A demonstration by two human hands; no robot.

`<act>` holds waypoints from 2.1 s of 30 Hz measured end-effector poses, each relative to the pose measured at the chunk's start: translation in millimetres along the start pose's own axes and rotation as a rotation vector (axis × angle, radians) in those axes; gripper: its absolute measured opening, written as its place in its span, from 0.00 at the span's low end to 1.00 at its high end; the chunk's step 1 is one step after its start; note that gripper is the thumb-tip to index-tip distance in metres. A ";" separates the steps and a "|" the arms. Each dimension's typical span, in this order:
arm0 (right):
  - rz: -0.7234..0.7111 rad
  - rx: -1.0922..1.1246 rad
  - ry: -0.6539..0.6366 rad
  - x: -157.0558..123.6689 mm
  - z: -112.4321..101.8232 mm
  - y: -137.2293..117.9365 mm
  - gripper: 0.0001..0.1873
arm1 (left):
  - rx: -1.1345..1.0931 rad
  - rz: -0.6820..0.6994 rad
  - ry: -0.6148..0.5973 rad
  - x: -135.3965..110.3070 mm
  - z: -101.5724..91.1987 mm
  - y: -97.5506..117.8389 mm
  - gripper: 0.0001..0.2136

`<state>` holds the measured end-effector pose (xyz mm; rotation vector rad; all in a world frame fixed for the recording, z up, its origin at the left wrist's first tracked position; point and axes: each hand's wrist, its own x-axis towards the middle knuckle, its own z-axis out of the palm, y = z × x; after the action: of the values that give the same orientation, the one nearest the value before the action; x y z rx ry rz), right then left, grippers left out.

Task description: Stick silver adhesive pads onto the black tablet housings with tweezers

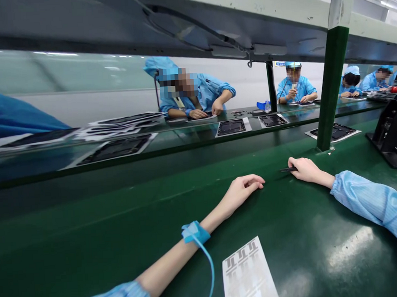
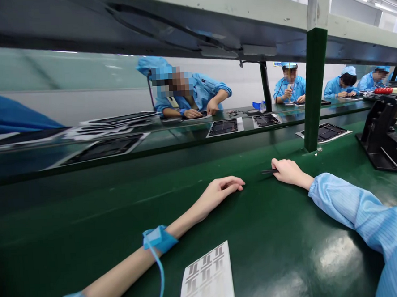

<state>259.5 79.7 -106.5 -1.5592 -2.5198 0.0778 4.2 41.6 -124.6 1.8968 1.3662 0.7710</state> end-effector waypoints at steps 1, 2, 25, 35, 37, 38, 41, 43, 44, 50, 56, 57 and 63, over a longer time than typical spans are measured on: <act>-0.001 -0.001 0.000 -0.2 0.0 0.3 0.15 | -0.001 0.004 0.000 -0.1 0.2 0.0 0.12; -0.003 -0.001 0.001 -0.3 0.1 0.6 0.15 | -0.002 0.008 0.001 -0.3 0.5 0.0 0.12; -0.064 -0.006 0.054 -5.3 11.2 17.9 0.07 | -0.018 0.081 0.005 -5.1 15.8 12.5 0.10; -0.090 0.059 0.072 8.3 32.3 46.3 0.04 | 0.039 0.090 -0.008 -5.6 19.3 11.7 0.10; -0.082 0.062 0.064 7.9 33.2 48.7 0.03 | 0.034 0.106 -0.013 -4.8 20.3 11.0 0.10; -0.080 0.063 0.062 8.0 33.6 50.0 0.03 | 0.031 0.111 -0.013 -4.3 20.9 10.8 0.10; -0.088 0.081 0.063 9.2 35.6 54.6 0.04 | 0.026 0.119 -0.009 -3.9 22.0 11.5 0.10; -0.100 0.101 0.063 10.9 38.0 57.7 0.04 | 0.027 0.118 -0.009 -4.7 22.1 12.8 0.10; -0.107 0.112 0.062 11.9 39.4 59.0 0.04 | 0.028 0.116 -0.009 -5.3 22.0 13.4 0.11; -0.121 0.142 0.078 15.4 44.3 60.1 0.03 | 0.045 0.118 -0.013 -6.8 20.9 14.2 0.12; -0.103 0.123 0.088 13.5 41.8 59.1 0.03 | 0.090 0.121 -0.017 -4.9 21.3 12.4 0.12; -0.098 0.120 0.083 13.1 41.2 59.4 0.03 | 0.099 0.122 -0.021 -5.1 21.5 12.6 0.12; -0.108 0.115 0.060 12.4 35.9 57.5 0.02 | 0.183 0.142 -0.034 -5.5 23.6 15.1 0.10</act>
<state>298.5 118.4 -148.2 -1.3603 -2.5002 0.1556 29.5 28.7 -127.3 2.1585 1.3316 0.6981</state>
